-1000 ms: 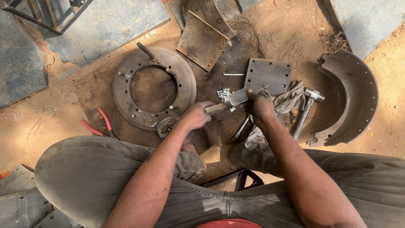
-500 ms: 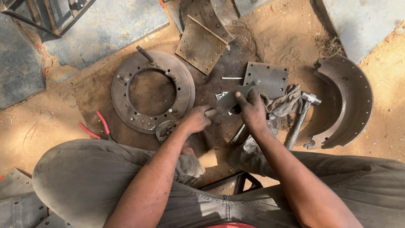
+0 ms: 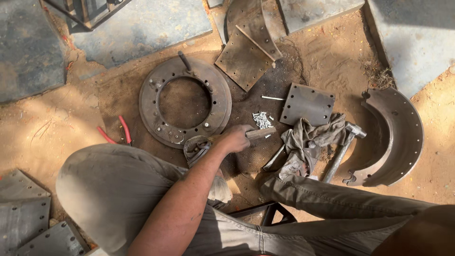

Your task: The person sits on the ground and cleans a curved metal plate using a cloth. They wipe both sides of the plate, flip it over, and rub the surface to remove dirt or residue. The person also handles a small metal file and a hammer lying nearby but primarily focuses on wiping the plate.

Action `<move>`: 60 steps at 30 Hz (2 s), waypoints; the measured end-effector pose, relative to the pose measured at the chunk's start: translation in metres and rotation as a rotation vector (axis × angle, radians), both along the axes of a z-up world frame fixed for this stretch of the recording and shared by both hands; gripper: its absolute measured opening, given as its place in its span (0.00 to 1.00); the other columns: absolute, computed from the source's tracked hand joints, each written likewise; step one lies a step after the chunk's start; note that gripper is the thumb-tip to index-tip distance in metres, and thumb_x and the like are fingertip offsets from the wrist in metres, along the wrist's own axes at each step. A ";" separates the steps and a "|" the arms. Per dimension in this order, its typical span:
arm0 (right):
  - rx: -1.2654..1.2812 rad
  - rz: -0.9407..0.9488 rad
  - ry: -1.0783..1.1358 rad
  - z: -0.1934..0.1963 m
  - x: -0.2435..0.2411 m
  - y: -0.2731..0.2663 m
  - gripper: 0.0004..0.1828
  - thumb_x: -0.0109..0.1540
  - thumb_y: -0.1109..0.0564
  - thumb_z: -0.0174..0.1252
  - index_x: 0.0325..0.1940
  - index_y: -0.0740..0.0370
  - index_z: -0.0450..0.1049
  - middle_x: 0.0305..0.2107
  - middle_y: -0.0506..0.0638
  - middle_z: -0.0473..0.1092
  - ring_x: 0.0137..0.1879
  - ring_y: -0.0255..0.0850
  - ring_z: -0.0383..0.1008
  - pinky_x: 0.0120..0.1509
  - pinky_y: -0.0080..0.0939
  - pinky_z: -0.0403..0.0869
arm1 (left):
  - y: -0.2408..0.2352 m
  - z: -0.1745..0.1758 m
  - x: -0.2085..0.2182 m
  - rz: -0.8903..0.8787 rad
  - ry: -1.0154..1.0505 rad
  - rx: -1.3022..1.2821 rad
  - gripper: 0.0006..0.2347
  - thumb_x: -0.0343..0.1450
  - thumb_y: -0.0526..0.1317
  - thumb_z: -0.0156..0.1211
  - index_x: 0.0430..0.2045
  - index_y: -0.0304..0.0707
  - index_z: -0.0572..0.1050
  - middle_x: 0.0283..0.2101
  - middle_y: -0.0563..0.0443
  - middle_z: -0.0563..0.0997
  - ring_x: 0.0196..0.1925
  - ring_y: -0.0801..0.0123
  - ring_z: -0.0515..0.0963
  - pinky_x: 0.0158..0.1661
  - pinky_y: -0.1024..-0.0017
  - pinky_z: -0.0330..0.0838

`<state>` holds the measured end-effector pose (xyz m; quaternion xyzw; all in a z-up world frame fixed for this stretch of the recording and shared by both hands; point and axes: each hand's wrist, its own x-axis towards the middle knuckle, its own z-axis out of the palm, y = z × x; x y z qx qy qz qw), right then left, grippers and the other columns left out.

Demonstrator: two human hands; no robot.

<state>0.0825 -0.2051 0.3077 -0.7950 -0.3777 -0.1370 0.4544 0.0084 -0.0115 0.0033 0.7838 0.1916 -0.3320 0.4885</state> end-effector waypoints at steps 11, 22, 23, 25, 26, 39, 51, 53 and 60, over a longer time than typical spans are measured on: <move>0.328 -0.246 1.596 -0.241 0.041 -0.019 0.09 0.69 0.57 0.55 0.48 0.66 0.73 0.29 0.48 0.72 0.23 0.34 0.62 0.24 0.33 0.61 | 0.004 -0.049 -0.013 -0.008 -0.322 0.116 0.23 0.62 0.35 0.62 0.54 0.43 0.77 0.48 0.37 0.83 0.51 0.48 0.82 0.52 0.59 0.75; 0.055 -0.255 1.436 -0.242 0.068 -0.022 0.16 0.70 0.58 0.54 0.58 0.72 0.72 0.37 0.56 0.77 0.31 0.36 0.72 0.31 0.34 0.66 | 0.014 -0.018 -0.005 -0.028 -0.100 0.090 0.24 0.65 0.38 0.61 0.60 0.47 0.72 0.44 0.42 0.85 0.44 0.55 0.86 0.47 0.61 0.78; -0.047 -0.279 1.307 -0.243 0.060 -0.020 0.16 0.70 0.57 0.53 0.58 0.71 0.71 0.38 0.57 0.78 0.32 0.36 0.74 0.33 0.34 0.70 | 0.013 -0.014 -0.006 -0.037 -0.125 0.097 0.25 0.65 0.37 0.62 0.59 0.47 0.72 0.45 0.42 0.85 0.44 0.56 0.86 0.48 0.62 0.78; -0.093 -0.309 1.216 -0.247 0.059 -0.017 0.16 0.70 0.58 0.52 0.58 0.70 0.70 0.39 0.59 0.78 0.31 0.38 0.77 0.34 0.35 0.75 | 0.013 -0.008 -0.007 -0.045 -0.184 0.118 0.25 0.64 0.37 0.63 0.59 0.47 0.73 0.46 0.43 0.85 0.46 0.57 0.85 0.49 0.62 0.77; -0.038 -0.330 1.265 -0.253 0.060 -0.016 0.16 0.69 0.59 0.52 0.57 0.71 0.69 0.39 0.59 0.78 0.30 0.39 0.78 0.33 0.36 0.77 | 0.012 -0.007 -0.009 -0.046 -0.186 0.122 0.25 0.63 0.37 0.63 0.59 0.47 0.73 0.46 0.42 0.85 0.46 0.57 0.85 0.49 0.62 0.77; 0.037 -0.374 1.555 -0.317 0.050 -0.030 0.15 0.72 0.56 0.46 0.57 0.70 0.66 0.36 0.58 0.77 0.31 0.42 0.79 0.36 0.39 0.79 | 0.021 -0.025 -0.014 -0.105 -0.323 0.123 0.24 0.61 0.39 0.63 0.54 0.46 0.77 0.46 0.37 0.84 0.50 0.49 0.83 0.52 0.59 0.76; 0.097 -0.291 1.613 -0.312 0.054 -0.028 0.18 0.71 0.57 0.47 0.61 0.70 0.60 0.36 0.60 0.76 0.31 0.45 0.79 0.36 0.40 0.82 | 0.021 -0.015 -0.010 -0.054 -0.226 0.101 0.26 0.62 0.37 0.64 0.57 0.50 0.75 0.49 0.41 0.83 0.50 0.54 0.83 0.52 0.61 0.76; 0.106 -0.184 1.616 -0.311 0.049 -0.023 0.20 0.71 0.57 0.48 0.62 0.76 0.60 0.36 0.60 0.76 0.31 0.46 0.80 0.37 0.40 0.82 | 0.017 -0.010 -0.012 -0.037 -0.117 0.105 0.26 0.62 0.37 0.64 0.59 0.52 0.73 0.50 0.44 0.82 0.50 0.57 0.84 0.52 0.61 0.76; 0.075 -0.247 1.614 -0.306 0.052 -0.026 0.21 0.72 0.57 0.46 0.62 0.79 0.63 0.35 0.60 0.76 0.32 0.46 0.81 0.38 0.42 0.82 | 0.020 -0.005 -0.012 -0.102 -0.226 0.141 0.26 0.62 0.38 0.65 0.58 0.50 0.74 0.50 0.42 0.84 0.51 0.54 0.83 0.54 0.61 0.75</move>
